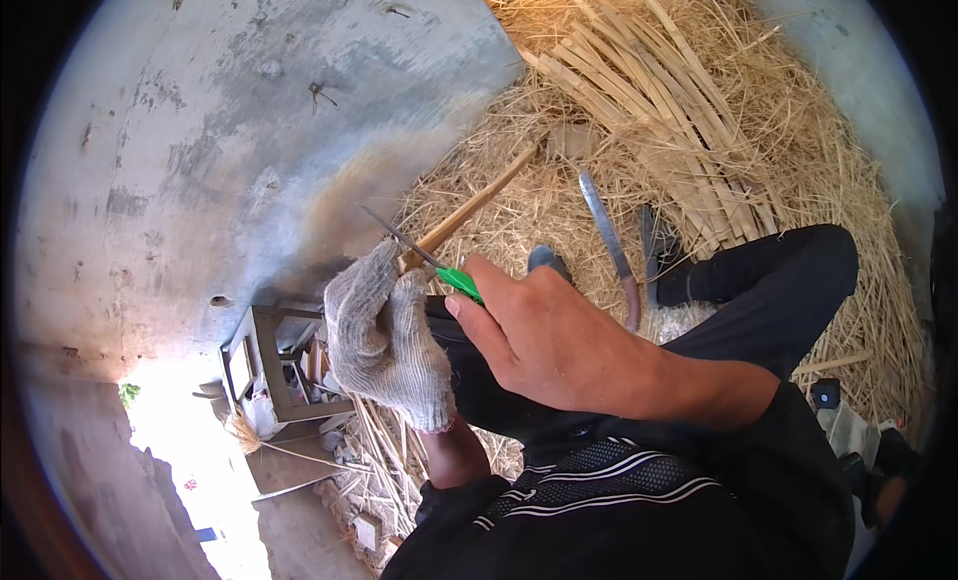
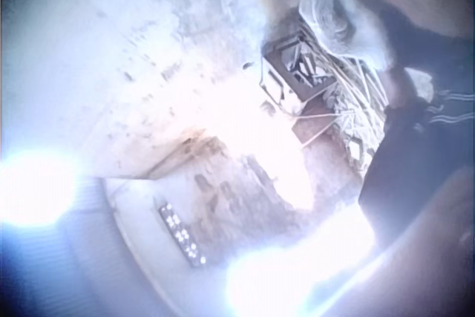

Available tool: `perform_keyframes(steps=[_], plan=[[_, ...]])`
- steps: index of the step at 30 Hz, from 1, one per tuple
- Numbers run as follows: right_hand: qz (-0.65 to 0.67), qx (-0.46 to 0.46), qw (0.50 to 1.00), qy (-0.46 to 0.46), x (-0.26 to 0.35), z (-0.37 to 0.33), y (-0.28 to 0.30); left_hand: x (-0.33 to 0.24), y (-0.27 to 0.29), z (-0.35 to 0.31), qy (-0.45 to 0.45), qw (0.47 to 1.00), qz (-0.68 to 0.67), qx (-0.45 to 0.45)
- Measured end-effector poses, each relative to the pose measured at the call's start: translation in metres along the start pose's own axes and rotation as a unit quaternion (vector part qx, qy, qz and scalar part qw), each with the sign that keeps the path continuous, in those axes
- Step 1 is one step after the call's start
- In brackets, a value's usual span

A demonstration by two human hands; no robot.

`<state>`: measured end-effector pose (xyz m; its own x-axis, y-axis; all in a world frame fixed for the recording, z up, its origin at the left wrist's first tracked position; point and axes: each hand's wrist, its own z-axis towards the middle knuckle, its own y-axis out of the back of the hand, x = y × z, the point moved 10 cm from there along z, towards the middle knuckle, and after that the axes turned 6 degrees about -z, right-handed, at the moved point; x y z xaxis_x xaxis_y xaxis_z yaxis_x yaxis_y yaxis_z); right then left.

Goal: The person sits on a straw-covered floor and uses a green utility knife to shave the surface of a long bamboo stick held in their left hand. They repeatedly scrape the knife along the stick to remove the outer layer, occasionally adjusting their grip on the stick.

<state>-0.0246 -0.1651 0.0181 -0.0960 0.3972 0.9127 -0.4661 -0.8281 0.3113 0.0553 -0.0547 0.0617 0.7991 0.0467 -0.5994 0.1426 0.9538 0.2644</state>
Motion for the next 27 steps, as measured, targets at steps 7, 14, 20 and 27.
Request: perform_keyframes(steps=[7, 14, 20, 27], plan=[[-0.096, -0.044, 0.994, 0.006, -0.016, 0.008, -0.006, 0.004, 0.003, 0.000, -0.022, 0.999, 0.015, 0.027], [-0.300, -0.017, 0.949, -0.099, -0.135, 0.005, -0.021, 0.016, 0.006, 0.010, 0.028, 0.997, -0.068, -0.016], [-0.069, 0.004, 0.995, -0.067, -0.041, -0.002, 0.004, 0.029, 0.022, -0.005, 0.083, 0.989, -0.120, -0.023], [0.014, 0.036, 0.998, -0.040, -0.008, 0.008, -0.014, 0.016, 0.013, 0.002, 0.036, 0.999, -0.018, 0.001]])
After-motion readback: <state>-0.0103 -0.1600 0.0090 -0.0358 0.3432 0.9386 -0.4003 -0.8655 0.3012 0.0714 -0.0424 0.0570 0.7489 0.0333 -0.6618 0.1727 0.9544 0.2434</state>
